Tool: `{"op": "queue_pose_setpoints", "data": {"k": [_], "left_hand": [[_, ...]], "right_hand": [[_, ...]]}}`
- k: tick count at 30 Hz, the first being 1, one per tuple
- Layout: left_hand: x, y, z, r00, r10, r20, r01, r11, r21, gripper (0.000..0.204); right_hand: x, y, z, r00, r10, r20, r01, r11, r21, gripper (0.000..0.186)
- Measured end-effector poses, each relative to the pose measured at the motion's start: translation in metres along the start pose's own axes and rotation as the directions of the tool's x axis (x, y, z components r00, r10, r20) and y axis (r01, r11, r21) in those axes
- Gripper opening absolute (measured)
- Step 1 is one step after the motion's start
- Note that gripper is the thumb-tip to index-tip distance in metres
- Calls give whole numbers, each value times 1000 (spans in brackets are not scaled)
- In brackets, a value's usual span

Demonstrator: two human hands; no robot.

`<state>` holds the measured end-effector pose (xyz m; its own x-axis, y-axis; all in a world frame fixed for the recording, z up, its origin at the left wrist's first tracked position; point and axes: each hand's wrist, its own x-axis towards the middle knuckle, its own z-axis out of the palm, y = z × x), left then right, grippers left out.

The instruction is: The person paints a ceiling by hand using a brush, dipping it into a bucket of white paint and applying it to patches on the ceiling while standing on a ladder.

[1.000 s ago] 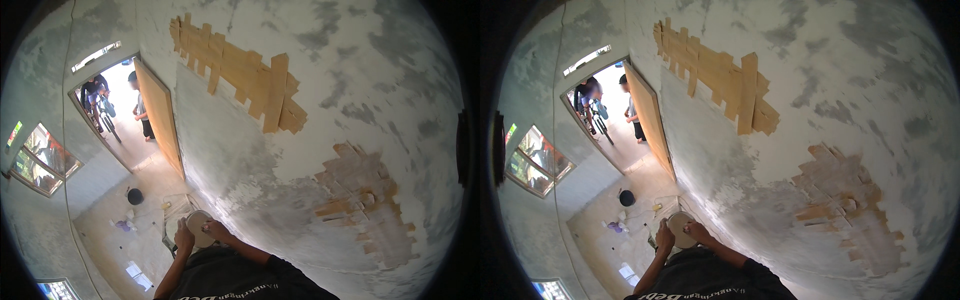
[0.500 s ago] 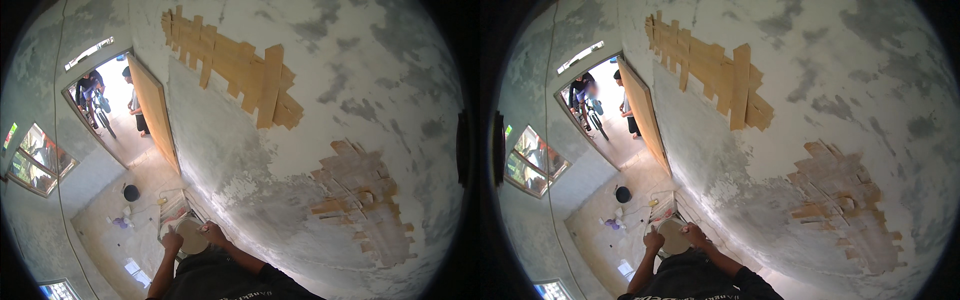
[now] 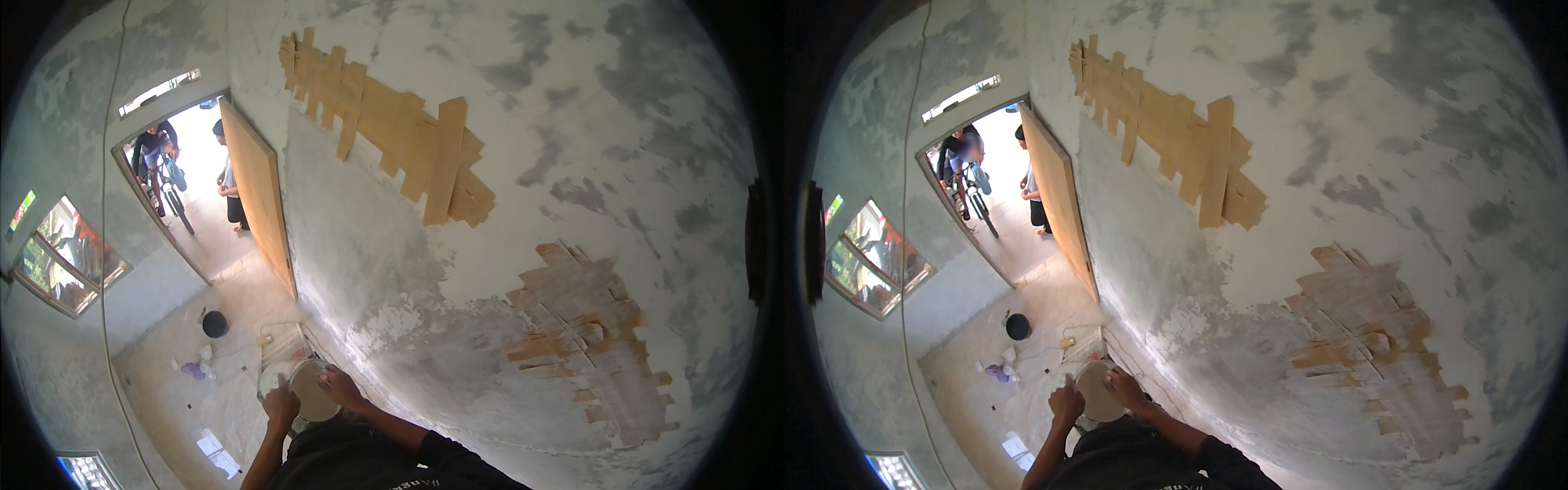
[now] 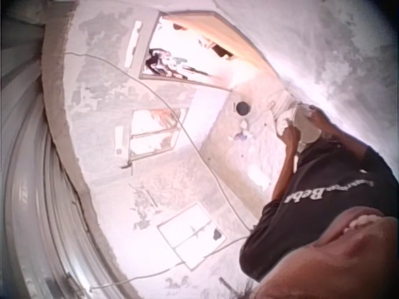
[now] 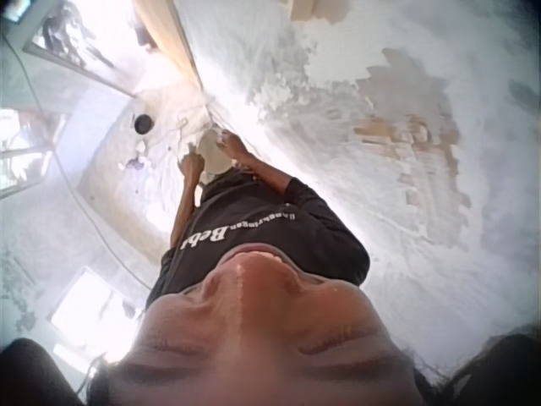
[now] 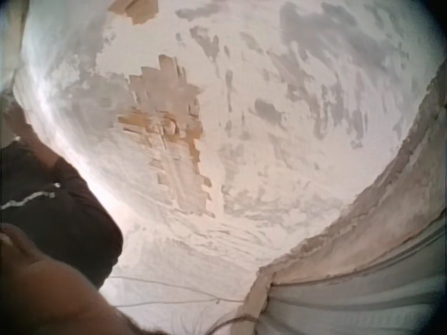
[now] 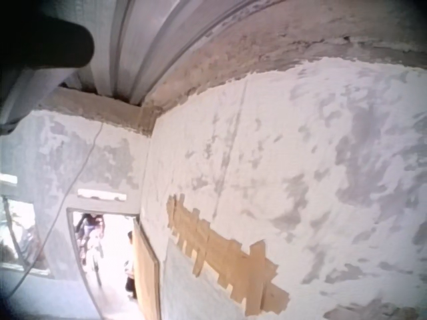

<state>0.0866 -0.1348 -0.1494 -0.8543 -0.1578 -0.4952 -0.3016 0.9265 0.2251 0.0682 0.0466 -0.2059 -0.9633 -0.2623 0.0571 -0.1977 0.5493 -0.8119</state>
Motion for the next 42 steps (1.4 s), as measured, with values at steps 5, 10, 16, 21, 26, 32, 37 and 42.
{"op": "queue_pose_setpoints", "data": {"k": [5, 10, 16, 21, 26, 32, 37, 42], "left_hand": [[-4, 22, -31, 996, 43, -76, -45, 998, -35, 62], [-16, 53, -64, 984, 92, -156, -102, 993, -58, 58], [-12, 62, -77, 977, 135, -166, -144, 989, -40, 58], [-12, 65, -76, 980, 106, -169, -120, 990, -72, 58], [-15, 44, -64, 991, 11, -137, -32, 988, -152, 57], [-14, 48, -68, 974, 121, -190, -143, 984, -106, 56], [-14, 64, -77, 944, 289, -160, -308, 945, -108, 55], [-18, 87, -87, 894, 444, -64, -444, 896, 18, 58]], "right_hand": [[23, -3, 7, 999, 22, -33, -27, 986, -166, 18], [27, -4, 1, 1000, -9, 10, 10, 994, -106, 18], [27, -20, -16, 995, 12, -98, -22, 994, -108, 18], [30, -20, -27, 996, 88, -31, -91, 988, -127, 18], [34, -30, -19, 992, 84, -94, -93, 992, -88, 20], [29, -39, -22, 996, 93, 1, -93, 993, -70, 16], [18, -30, -24, 990, 71, -123, -79, 995, -63, 14], [10, -52, -59, 982, 146, -123, -156, 985, -78, 16]]}}
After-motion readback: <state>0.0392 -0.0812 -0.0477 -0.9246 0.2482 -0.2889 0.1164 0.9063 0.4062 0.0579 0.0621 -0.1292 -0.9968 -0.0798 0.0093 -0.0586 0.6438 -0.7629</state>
